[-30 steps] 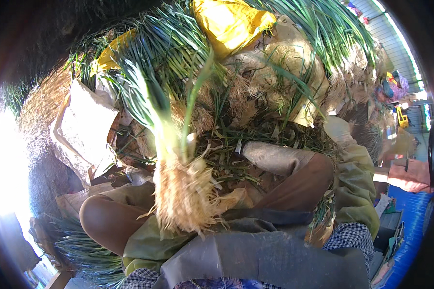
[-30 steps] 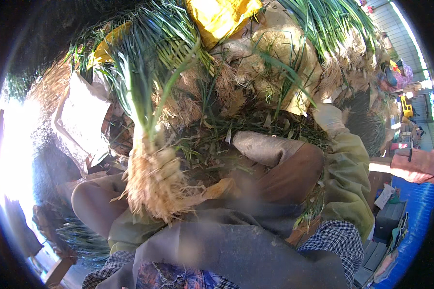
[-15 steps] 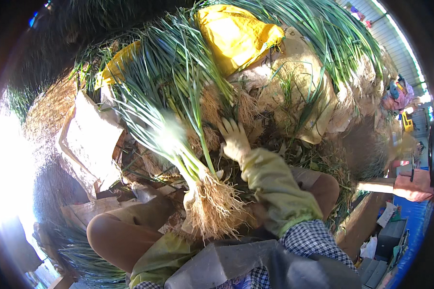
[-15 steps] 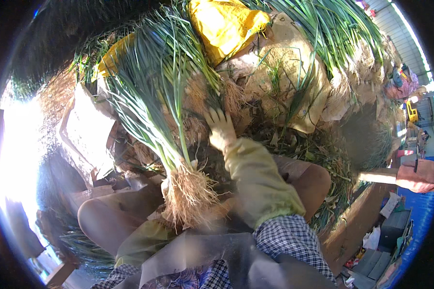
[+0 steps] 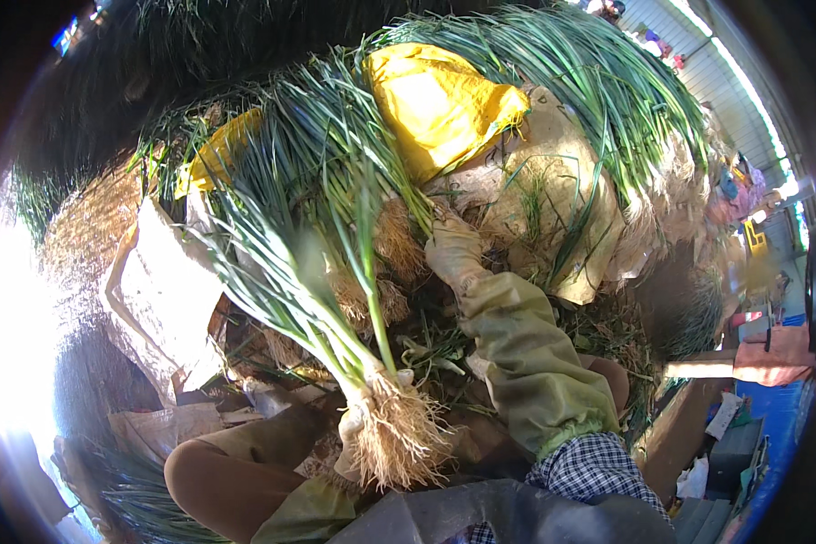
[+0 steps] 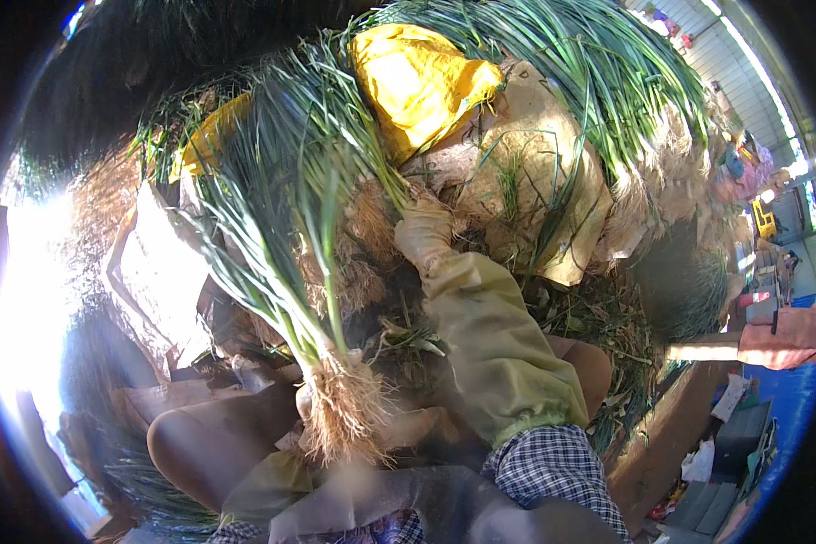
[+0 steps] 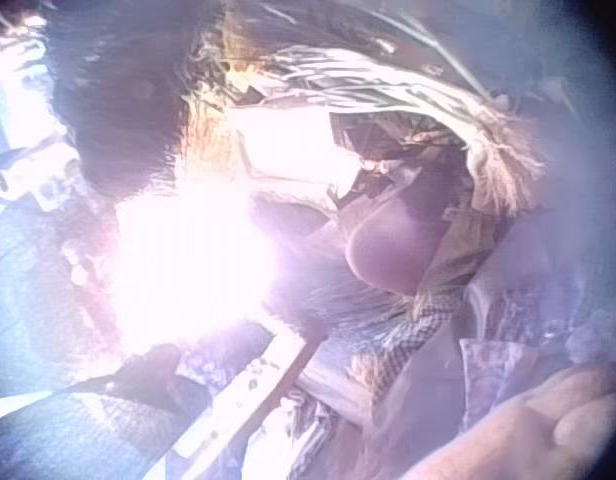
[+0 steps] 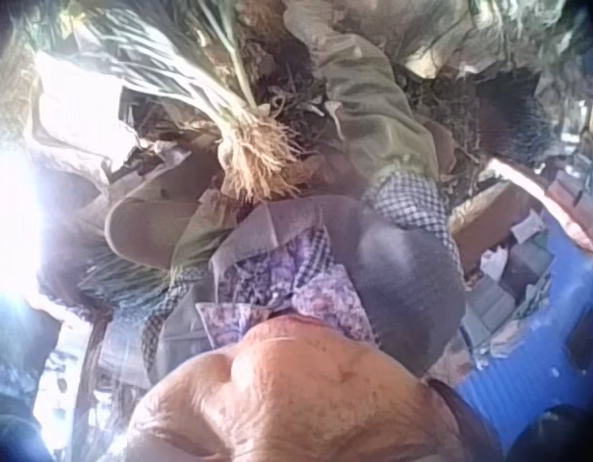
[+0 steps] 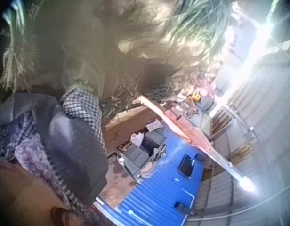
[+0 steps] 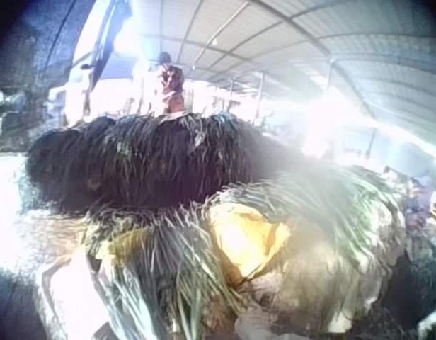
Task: The person sits cross-legged and trims the roots and lower stems of green onions by hand. They repeatedly pull off unwanted parts and place the trimmed onions aside.
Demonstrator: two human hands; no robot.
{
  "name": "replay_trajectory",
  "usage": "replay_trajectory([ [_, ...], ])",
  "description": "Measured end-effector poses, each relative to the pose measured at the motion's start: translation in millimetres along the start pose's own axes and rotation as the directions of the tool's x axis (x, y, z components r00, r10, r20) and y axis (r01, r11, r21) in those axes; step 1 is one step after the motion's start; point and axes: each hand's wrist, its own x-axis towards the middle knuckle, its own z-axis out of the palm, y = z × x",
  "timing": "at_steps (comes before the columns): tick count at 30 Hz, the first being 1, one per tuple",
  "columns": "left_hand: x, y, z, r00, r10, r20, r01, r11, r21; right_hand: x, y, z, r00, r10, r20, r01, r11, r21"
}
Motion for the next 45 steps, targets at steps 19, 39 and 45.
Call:
replay_trajectory([
  [19, 8, 1, -39, 0.962, 0.093, -0.256, -0.032, 0.972, 0.233, -56, 67, -34, 0.987, -0.106, 0.124, -0.109, 0.139, 0.984],
  [39, 10, -4, -4, 0.906, 0.034, -0.422, 0.036, 0.987, 0.159, -155, -15, -26, 0.963, -0.129, 0.239, -0.237, 0.024, 0.971],
  [45, 13, -7, -1, 0.914, -0.032, -0.405, 0.091, 0.988, 0.127, -136, -3, -18, 0.904, 0.022, 0.427, -0.368, 0.546, 0.752],
])
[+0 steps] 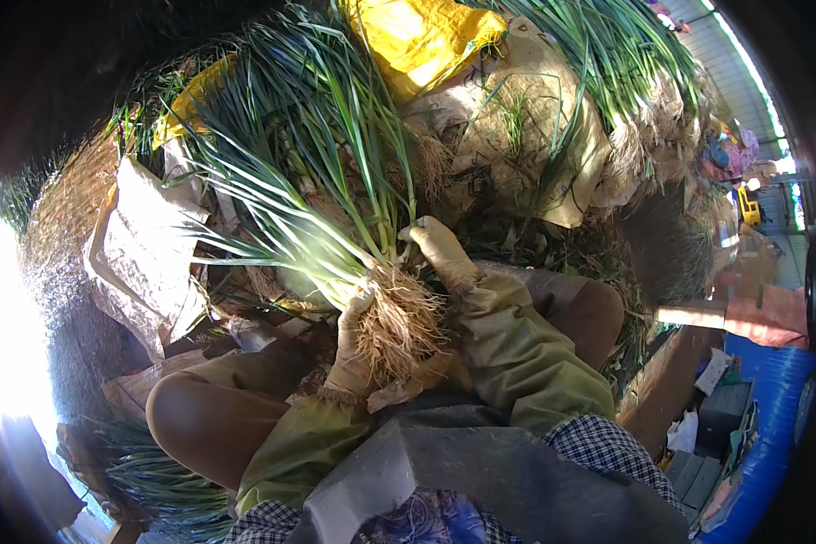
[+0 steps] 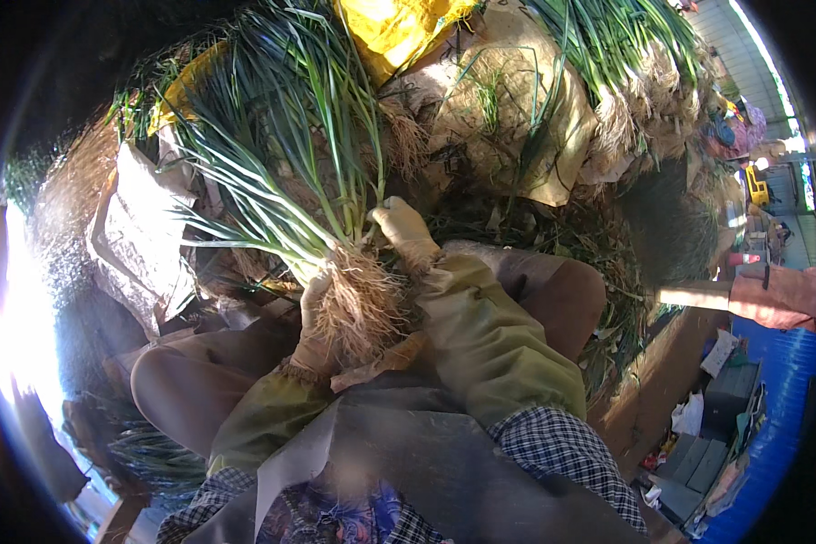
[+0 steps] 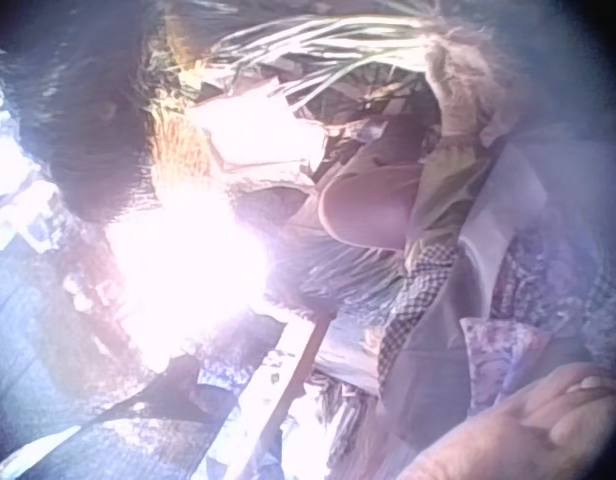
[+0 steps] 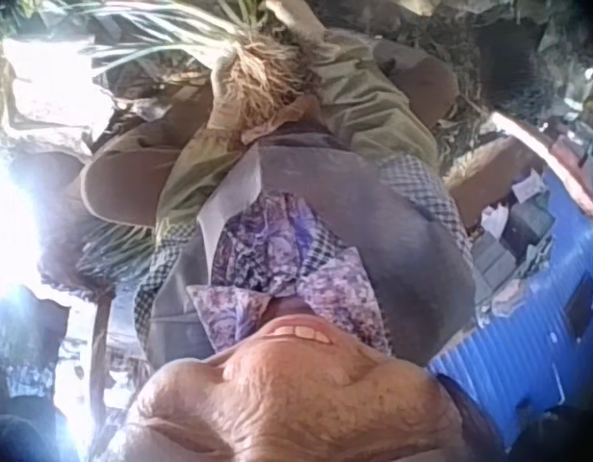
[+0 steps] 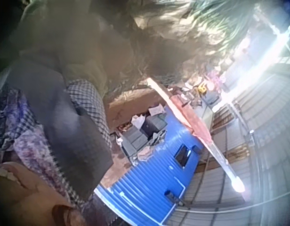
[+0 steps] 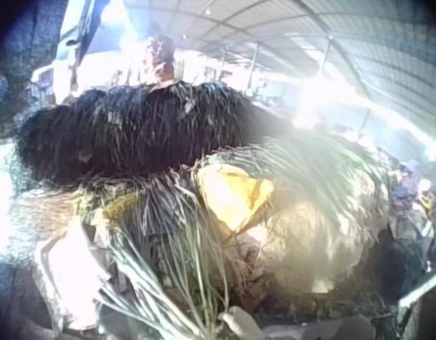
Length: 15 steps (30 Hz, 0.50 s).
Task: The person sits cross-legged and trims the roots and lower stems of green onions by hand. They repeatedly pull off unwanted parts and place the trimmed onions aside.
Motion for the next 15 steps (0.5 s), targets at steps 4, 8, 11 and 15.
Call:
replay_trajectory([
  [4, 0, -2, 2, 0.999, 0.032, 0.013, -0.033, 0.994, 0.102, 22, -7, 3, 0.949, -0.293, -0.12, 0.158, 0.767, -0.622],
  [8, 0, -2, 3, 0.998, 0.028, 0.057, -0.03, 0.999, 0.038, 24, -13, -4, 0.62, -0.779, -0.094, 0.411, 0.424, -0.807],
  [11, 0, -1, 1, 0.993, 0.075, 0.088, -0.078, 0.996, 0.041, 6, -19, -10, 0.569, -0.822, 0.025, 0.553, 0.361, -0.751],
  [15, 1, 0, -4, 0.995, -0.023, 0.093, 0.028, 0.998, -0.059, -52, -26, -3, 0.35, -0.937, 0.009, 0.866, 0.32, -0.383],
])
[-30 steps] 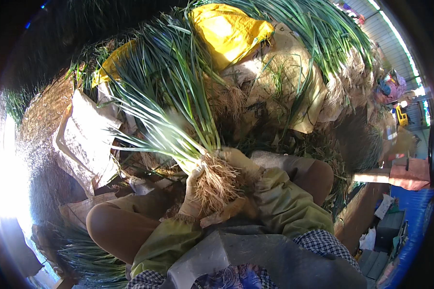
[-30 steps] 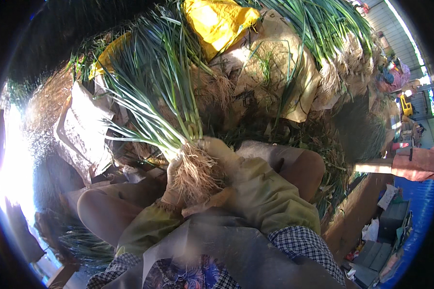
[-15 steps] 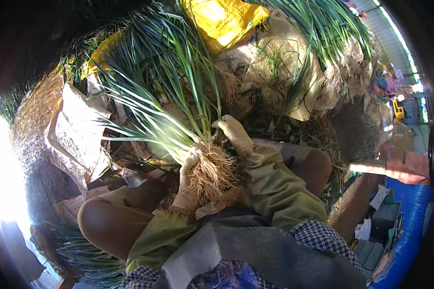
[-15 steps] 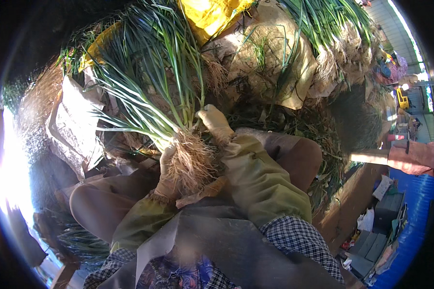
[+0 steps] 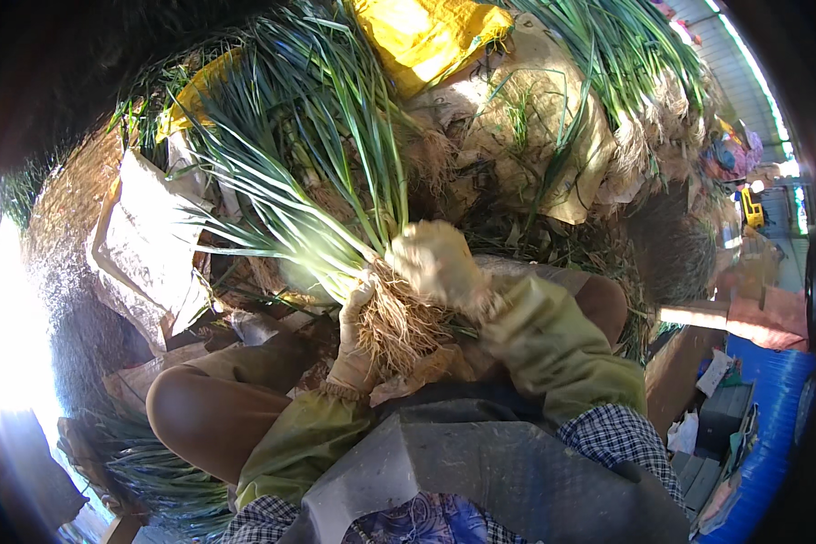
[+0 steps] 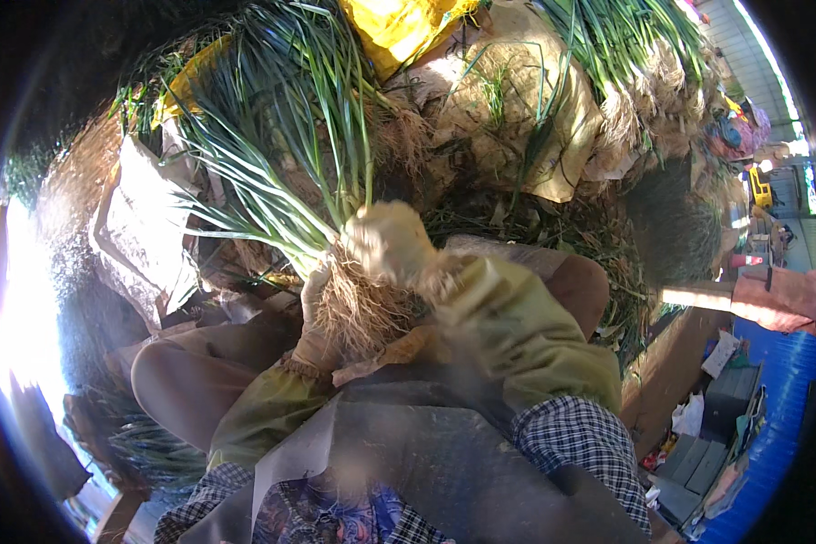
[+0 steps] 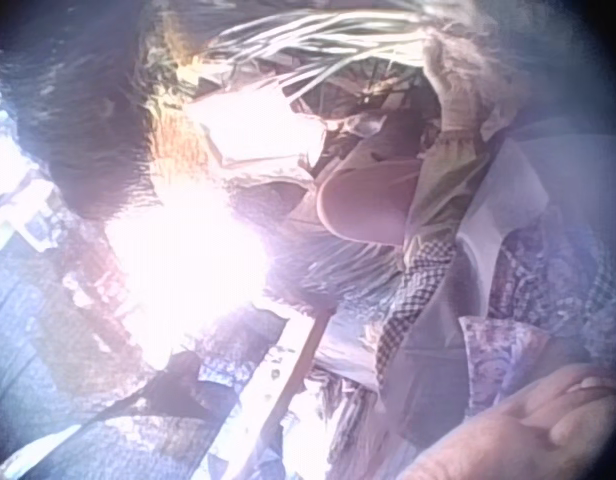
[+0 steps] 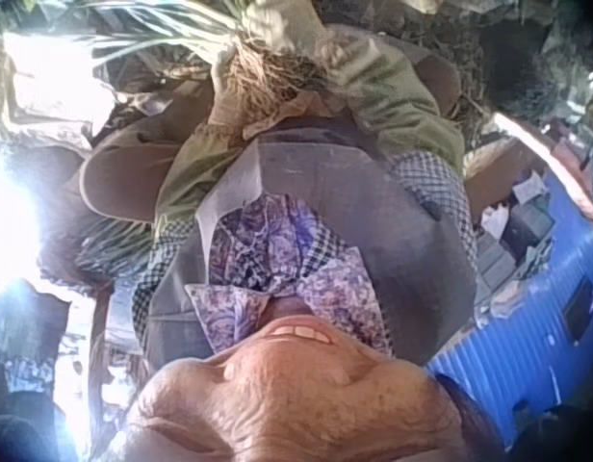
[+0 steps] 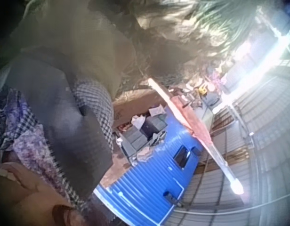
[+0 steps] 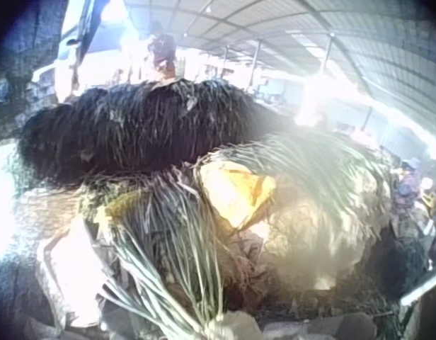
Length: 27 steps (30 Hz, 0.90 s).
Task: The person sits cross-legged and trims the roots and lower stems of green onions by hand. They repeatedly pull off unwanted parts and place the trimmed onions aside.
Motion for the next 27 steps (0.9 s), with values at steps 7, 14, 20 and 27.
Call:
replay_trajectory([
  [7, -4, -1, 0, 0.998, -0.03, -0.048, 0.032, 0.999, 0.026, -9, -44, -26, 0.985, -0.049, -0.165, 0.069, 0.991, 0.118],
  [14, -2, 1, 7, 0.997, 0.066, -0.025, -0.062, 0.989, 0.131, 39, 43, 27, 0.696, 0.49, 0.524, -0.363, 0.871, -0.332],
  [20, -5, 0, 15, 0.997, 0.011, -0.073, -0.009, 1.0, 0.029, -6, 4, -4, 0.623, 0.607, 0.493, -0.779, 0.536, 0.326],
  [27, -6, -1, 3, 0.998, 0.04, -0.052, -0.039, 0.999, 0.031, -14, -34, -89, 0.88, 0.462, -0.11, -0.188, 0.552, 0.812],
])
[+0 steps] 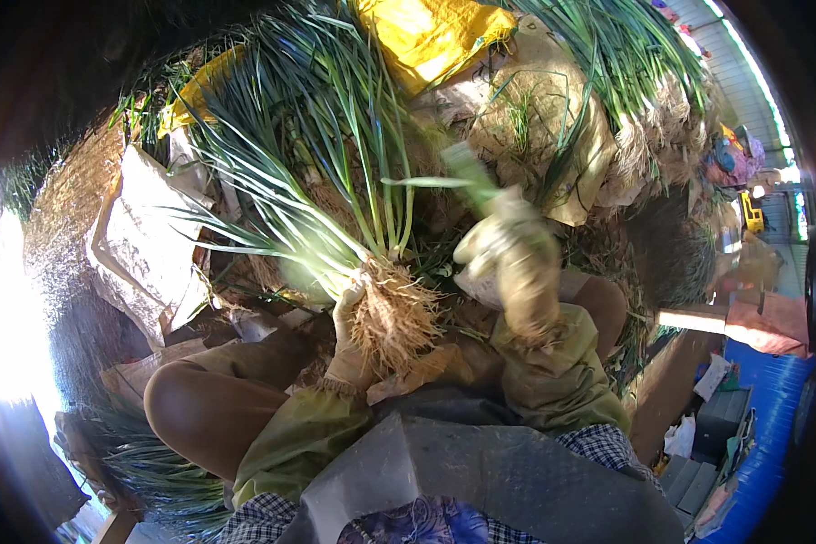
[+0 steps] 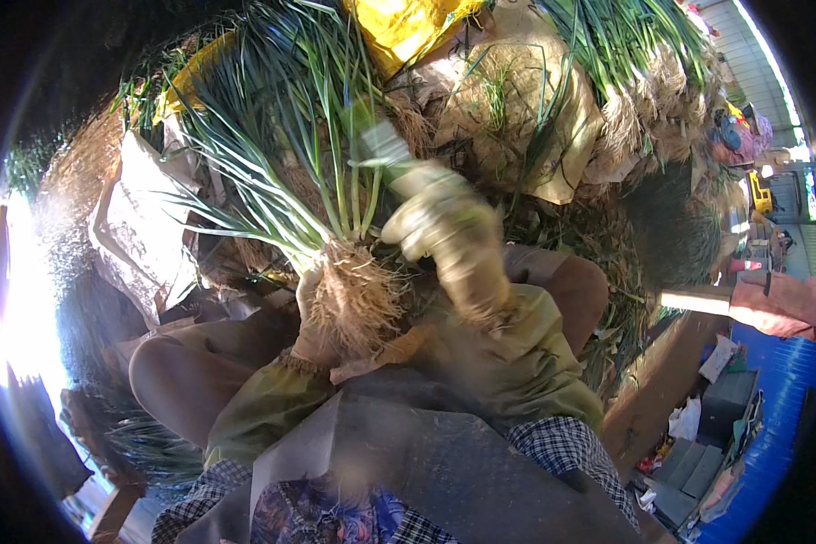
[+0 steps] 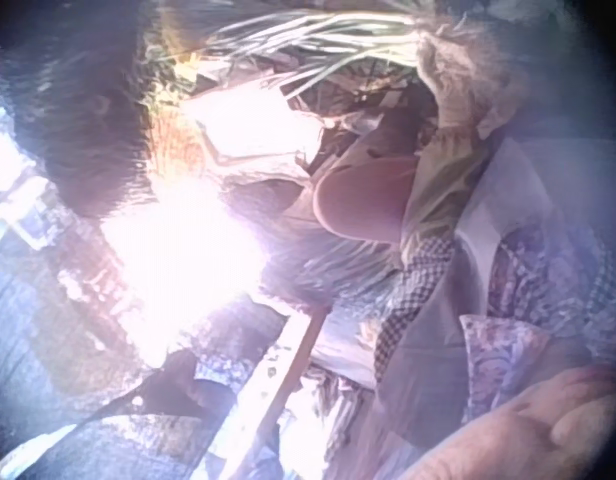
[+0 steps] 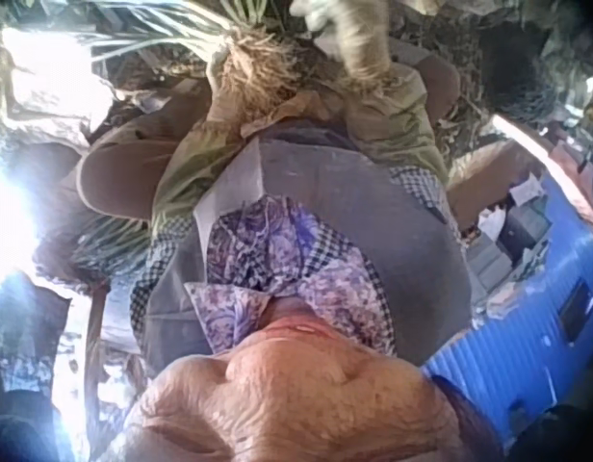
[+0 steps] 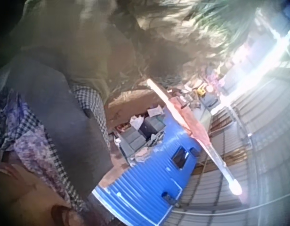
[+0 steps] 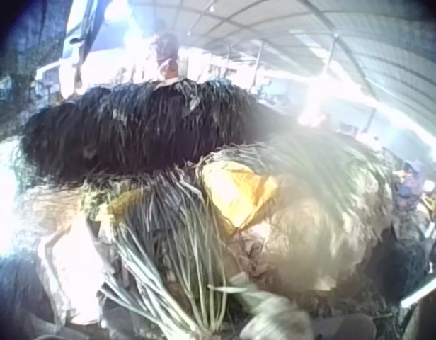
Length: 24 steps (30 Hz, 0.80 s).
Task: The person sits cross-legged and trims the roots and lower stems of green onions by hand. They repeatedly pull off unwanted parts and place the trimmed onions aside.
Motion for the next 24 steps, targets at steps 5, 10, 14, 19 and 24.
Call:
replay_trajectory([
  [5, 6, 0, -24, 0.989, 0.093, 0.114, -0.065, 0.97, -0.234, 23, 48, -42, 0.888, 0.377, -0.265, -0.417, 0.901, -0.115],
  [10, 5, 1, -35, 0.973, 0.082, 0.216, -0.036, 0.977, -0.21, 20, 118, 21, 0.681, 0.71, 0.181, -0.73, 0.636, 0.25],
  [14, 6, 3, -32, 0.97, 0.089, 0.225, -0.038, 0.974, -0.223, 9, 127, 31, 0.815, 0.572, -0.087, -0.528, 0.797, 0.293],
  [19, 7, 1, -21, 0.957, 0.091, 0.277, -0.039, 0.981, -0.19, -11, 98, -4, 0.884, 0.433, 0.174, -0.389, 0.478, 0.788],
  [24, 5, 3, -9, 0.993, 0.081, 0.08, -0.077, 0.995, -0.063, 21, 27, -40, 0.917, 0.313, -0.249, -0.227, 0.92, 0.32],
])
